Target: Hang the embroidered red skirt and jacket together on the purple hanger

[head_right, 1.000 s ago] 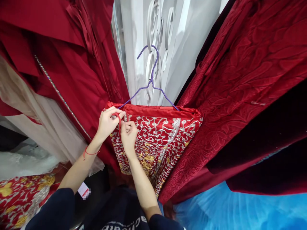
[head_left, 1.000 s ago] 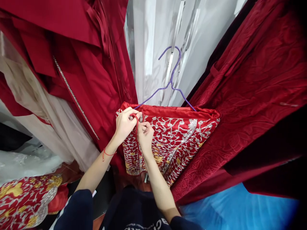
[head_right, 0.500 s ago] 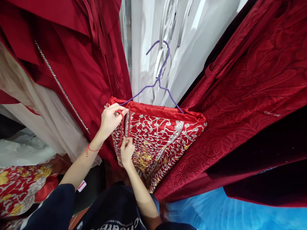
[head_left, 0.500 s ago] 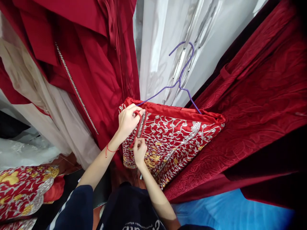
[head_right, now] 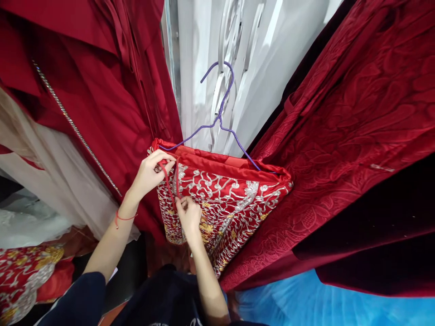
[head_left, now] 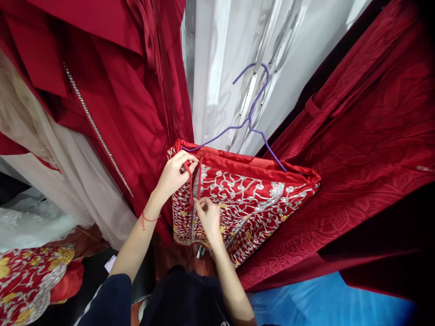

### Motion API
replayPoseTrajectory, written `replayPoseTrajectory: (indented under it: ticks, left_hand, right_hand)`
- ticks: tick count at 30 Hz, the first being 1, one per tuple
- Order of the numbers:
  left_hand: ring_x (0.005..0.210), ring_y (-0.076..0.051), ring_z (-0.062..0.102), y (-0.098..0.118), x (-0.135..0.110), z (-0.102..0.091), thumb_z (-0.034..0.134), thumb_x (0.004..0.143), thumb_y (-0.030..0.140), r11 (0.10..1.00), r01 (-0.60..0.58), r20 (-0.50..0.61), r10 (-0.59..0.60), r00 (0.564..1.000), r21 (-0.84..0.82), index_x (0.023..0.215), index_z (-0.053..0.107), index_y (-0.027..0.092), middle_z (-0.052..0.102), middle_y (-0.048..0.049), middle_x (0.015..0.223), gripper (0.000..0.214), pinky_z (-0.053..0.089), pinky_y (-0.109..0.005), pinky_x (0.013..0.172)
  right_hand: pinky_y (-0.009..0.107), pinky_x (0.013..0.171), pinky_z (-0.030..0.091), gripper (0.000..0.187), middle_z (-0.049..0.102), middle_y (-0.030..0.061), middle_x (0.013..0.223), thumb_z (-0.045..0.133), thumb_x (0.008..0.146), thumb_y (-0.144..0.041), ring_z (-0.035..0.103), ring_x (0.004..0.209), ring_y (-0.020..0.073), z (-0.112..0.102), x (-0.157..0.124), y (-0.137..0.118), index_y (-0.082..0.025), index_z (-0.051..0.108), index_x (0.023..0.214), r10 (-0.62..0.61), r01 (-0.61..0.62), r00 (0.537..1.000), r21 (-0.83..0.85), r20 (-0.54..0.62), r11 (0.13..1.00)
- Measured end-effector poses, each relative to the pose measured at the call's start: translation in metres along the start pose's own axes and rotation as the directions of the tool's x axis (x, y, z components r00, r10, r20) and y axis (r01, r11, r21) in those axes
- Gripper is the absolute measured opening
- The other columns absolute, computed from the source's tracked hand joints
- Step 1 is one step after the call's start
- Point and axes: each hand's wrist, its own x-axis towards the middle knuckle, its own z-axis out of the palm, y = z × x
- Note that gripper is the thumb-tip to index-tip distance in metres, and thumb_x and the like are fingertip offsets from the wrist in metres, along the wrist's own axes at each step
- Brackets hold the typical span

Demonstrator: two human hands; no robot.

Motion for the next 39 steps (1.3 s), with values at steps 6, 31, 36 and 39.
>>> replayPoseTrajectory:
  ticks: [6,31,36,39]
  left_hand:
    - [0.104,-0.021,0.062,-0.018,-0.004,-0.035,0.054,0.084,0.014,0.997,-0.02,0.046,0.024,0.999,-0.078,0.109,0.064,0.019,0.064,-0.0079,0.109,0.028,0.05,-0.035,0.096]
    - [0.085,-0.024,0.07,-0.051,0.024,0.003,0.064,0.088,0.043,0.922,0.286,-0.34,-0.189,0.921,0.263,0.106,0.067,0.019,0.075,-0.0104,0.099,0.031,0.051,-0.033,0.08]
    - [0.068,-0.02,0.065,-0.059,0.028,0.004,0.059,0.088,0.035,0.908,0.286,-0.366,-0.165,0.916,0.307,0.099,0.071,0.017,0.073,-0.0073,0.079,0.024,0.046,-0.028,0.068]
    - [0.062,-0.018,0.061,-0.063,0.024,0.0,0.057,0.089,0.034,0.918,0.281,-0.378,-0.163,0.911,0.281,0.095,0.072,0.017,0.071,-0.0052,0.073,0.024,0.044,-0.026,0.064]
  right_hand:
    - [0.024,0.061,0.041,0.023,0.061,-0.0003,0.065,0.055,0.096,-0.032,0.053,0.058,0.0109,-0.077,0.043,-0.05,-0.018,0.062,0.079,-0.41,0.36,0.889,-0.242,-0.204,0.901]
    - [0.042,0.083,0.042,0.039,0.072,0.0101,0.095,0.053,0.092,-0.058,0.066,0.089,0.0258,-0.232,0.07,-0.034,-0.021,0.066,0.09,-0.557,0.171,0.768,-0.736,-0.316,0.655]
    - [0.036,0.055,0.037,0.041,0.069,0.0121,0.074,0.053,0.084,-0.064,0.06,0.063,0.0245,-0.226,0.067,-0.03,-0.024,0.065,0.084,-0.416,-0.115,0.721,-0.687,-0.555,0.717]
    - [0.036,0.048,0.024,0.042,0.061,0.0093,0.056,0.059,0.076,-0.07,0.046,0.044,0.022,-0.221,0.062,-0.021,-0.029,0.066,0.077,-0.307,-0.334,0.655,-0.629,-0.691,0.703]
